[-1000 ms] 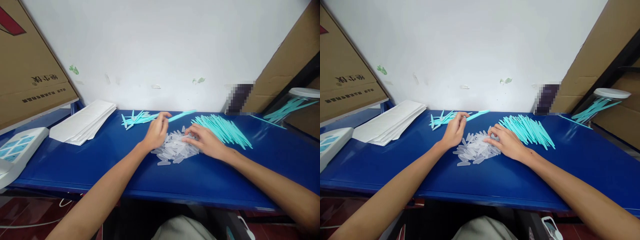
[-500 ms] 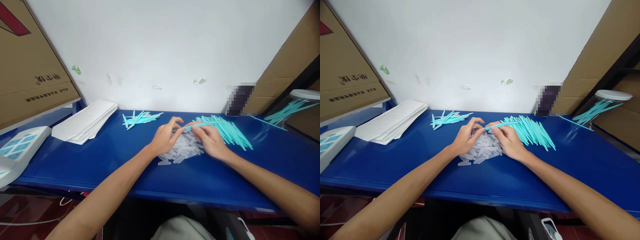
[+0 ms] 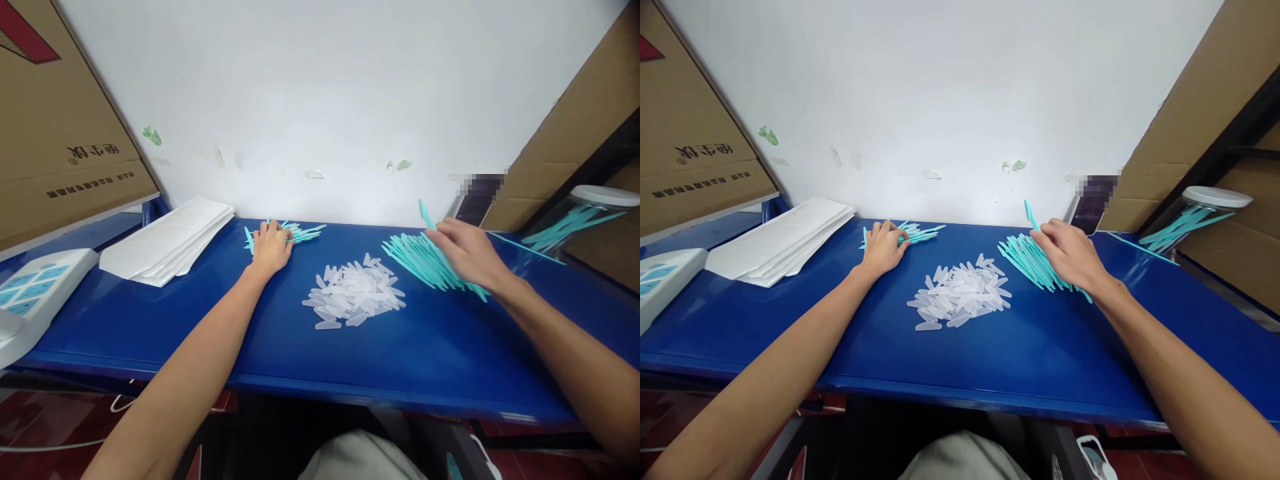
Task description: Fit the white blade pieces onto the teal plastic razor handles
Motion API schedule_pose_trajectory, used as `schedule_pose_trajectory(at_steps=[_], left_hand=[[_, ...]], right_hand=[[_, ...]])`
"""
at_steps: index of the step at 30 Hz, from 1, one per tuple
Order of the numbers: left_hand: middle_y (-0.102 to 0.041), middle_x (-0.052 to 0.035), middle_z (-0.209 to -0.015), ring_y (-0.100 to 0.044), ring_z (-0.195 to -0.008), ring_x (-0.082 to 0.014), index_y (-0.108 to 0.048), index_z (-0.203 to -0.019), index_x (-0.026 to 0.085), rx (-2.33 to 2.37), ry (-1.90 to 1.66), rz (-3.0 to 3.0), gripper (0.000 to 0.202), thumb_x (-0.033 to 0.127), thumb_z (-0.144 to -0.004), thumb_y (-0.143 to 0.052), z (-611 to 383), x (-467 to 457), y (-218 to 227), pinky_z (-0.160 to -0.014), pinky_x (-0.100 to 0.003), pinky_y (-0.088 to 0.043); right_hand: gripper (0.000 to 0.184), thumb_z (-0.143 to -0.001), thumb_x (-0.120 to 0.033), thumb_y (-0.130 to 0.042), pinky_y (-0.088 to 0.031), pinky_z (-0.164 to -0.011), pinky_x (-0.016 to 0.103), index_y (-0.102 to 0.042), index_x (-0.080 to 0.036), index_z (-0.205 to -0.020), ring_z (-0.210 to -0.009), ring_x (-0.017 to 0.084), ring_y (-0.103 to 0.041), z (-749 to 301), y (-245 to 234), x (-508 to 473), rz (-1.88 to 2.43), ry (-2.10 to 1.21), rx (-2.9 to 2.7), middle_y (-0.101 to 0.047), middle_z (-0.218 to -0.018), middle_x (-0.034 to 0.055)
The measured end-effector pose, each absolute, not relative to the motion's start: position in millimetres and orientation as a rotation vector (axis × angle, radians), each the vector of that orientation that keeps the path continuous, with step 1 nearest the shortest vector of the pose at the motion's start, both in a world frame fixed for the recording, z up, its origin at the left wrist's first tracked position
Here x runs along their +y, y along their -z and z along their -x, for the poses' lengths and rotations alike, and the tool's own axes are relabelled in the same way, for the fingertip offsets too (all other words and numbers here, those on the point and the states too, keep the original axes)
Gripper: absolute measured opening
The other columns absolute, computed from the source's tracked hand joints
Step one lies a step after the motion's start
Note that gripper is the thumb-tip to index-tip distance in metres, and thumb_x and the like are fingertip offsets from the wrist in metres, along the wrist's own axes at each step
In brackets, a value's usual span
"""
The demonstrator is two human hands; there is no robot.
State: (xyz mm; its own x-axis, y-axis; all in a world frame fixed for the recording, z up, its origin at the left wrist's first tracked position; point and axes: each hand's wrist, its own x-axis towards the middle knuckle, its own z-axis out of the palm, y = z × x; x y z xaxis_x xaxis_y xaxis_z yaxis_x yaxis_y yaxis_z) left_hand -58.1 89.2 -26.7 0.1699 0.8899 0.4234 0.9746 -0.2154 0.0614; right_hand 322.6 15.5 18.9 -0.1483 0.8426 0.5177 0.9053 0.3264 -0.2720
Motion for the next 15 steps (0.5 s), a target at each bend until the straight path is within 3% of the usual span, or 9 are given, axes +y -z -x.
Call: schedule_pose_trajectory(at_steps=[4,7,11,15], left_hand=[[-0.058,-0.0135,-0.117,-0.047,-0.114,-0.0341,-0.07,-0.103,0.02,-1.761,0.649,2.23,0.022,0.031,-0.096,-0.052,54.1,89.6,26.1,-0.091,-0.048,-0.041],[-0.062,-0.0126,-0.113,-0.051,-0.109,-0.0318,-0.067,-0.104,0.02,-1.652,0.854,2.238,0.021,0.029,-0.098,-0.049,48.5,85.1,21.5,-0.089,-0.044,-0.042],[-0.068,-0.0085,-0.1,-0.06,-0.093,-0.0249,-0.06,-0.106,0.018,-1.4,1.043,2.419,0.021,0.027,-0.101,-0.042,31.0,68.7,14.1,-0.083,-0.037,-0.043],[-0.069,-0.0057,-0.089,-0.061,-0.079,-0.0212,-0.059,-0.108,0.017,-1.154,1.058,2.556,0.023,0.03,-0.102,-0.041,9.7,47.2,10.2,-0.071,-0.032,-0.042]], right_hand=[[0.042,-0.095,-0.051,-0.041,-0.031,-0.059,0.034,-0.054,-0.022,-0.067,-0.068,0.023,-0.055,-322.0,-15.7,16.5,2.0,0.235,-2.058,-0.063,-0.077,0.0094],[0.036,-0.091,-0.05,-0.048,-0.032,-0.058,0.034,-0.061,-0.021,-0.074,-0.071,0.027,-0.059,-322.5,-11.8,20.1,2.111,0.242,-2.003,-0.067,-0.078,0.0118],[0.036,-0.093,-0.048,-0.046,-0.036,-0.059,0.034,-0.063,-0.02,-0.078,-0.07,0.027,-0.061,-316.1,-10.5,18.8,1.959,0.255,-1.979,-0.068,-0.075,0.011],[0.036,-0.098,-0.049,-0.043,-0.039,-0.061,0.031,-0.064,-0.02,-0.092,-0.064,0.019,-0.058,-292.9,-7.4,6.8,1.55,-0.024,-2.064,-0.068,-0.075,0.0048]])
